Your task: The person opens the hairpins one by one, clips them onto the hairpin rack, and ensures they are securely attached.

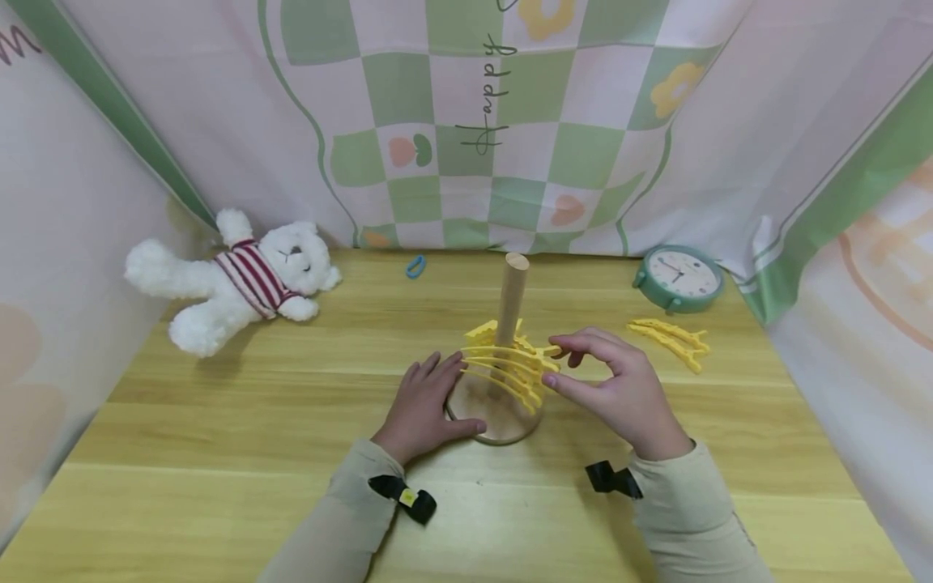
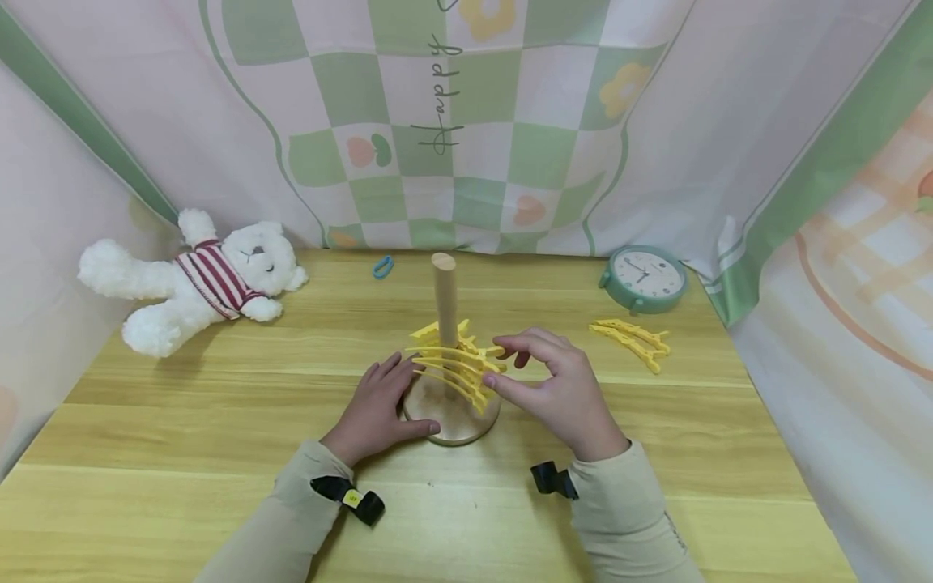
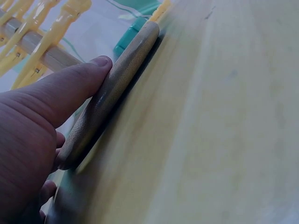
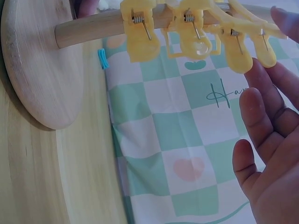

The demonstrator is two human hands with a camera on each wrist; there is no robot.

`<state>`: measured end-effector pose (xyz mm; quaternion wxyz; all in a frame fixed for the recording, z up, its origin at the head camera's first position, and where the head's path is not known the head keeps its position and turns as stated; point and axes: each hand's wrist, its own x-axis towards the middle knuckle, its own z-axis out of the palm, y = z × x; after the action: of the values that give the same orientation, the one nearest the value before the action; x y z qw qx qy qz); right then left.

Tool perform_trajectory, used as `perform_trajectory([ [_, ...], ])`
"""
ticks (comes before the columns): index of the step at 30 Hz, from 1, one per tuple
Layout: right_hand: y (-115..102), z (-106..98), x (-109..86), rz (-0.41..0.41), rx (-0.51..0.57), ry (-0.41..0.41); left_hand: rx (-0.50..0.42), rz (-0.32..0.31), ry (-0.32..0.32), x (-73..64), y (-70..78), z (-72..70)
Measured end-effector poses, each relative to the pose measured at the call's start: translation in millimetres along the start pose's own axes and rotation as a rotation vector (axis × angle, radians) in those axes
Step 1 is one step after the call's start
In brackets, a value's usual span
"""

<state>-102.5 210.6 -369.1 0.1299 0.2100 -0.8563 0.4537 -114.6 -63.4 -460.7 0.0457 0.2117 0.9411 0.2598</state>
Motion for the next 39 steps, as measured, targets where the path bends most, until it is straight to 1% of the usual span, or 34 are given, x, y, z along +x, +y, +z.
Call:
perform_trajectory([
  [7,1,-4,0.0,-0.007,0.033,-0.002,-0.044,0.019,0.016,-1.7,1.4,-2.8],
  [12,4,-9,-0.2,-0.022,0.04,0.007,-0.032,0.013,0.011,-1.6,1.2,-2.7],
  [18,7,-16,-1.1,0.01,-0.002,0.021,-0.023,0.009,0.008,-0.8,-0.1,-1.1],
  [23,13,-23,-0.7,0.031,-0.042,0.062,-0.013,0.012,0.009,0.2,-1.7,1.0],
  [26,20,-27,-0.2,0.069,-0.05,0.096,-0.016,0.011,0.006,0.5,-2.0,1.2],
  [30,33,-33,-1.0,0.148,-0.049,0.139,-0.014,0.011,0.006,0.2,-1.6,0.7],
  [34,44,-38,-2.4,0.211,-0.059,0.163,-0.013,0.013,0.01,-0.4,-0.8,-0.1],
  [39,60,-45,-5.0,0.259,-0.102,0.19,-0.014,0.011,0.01,-0.3,-0.4,-0.2],
])
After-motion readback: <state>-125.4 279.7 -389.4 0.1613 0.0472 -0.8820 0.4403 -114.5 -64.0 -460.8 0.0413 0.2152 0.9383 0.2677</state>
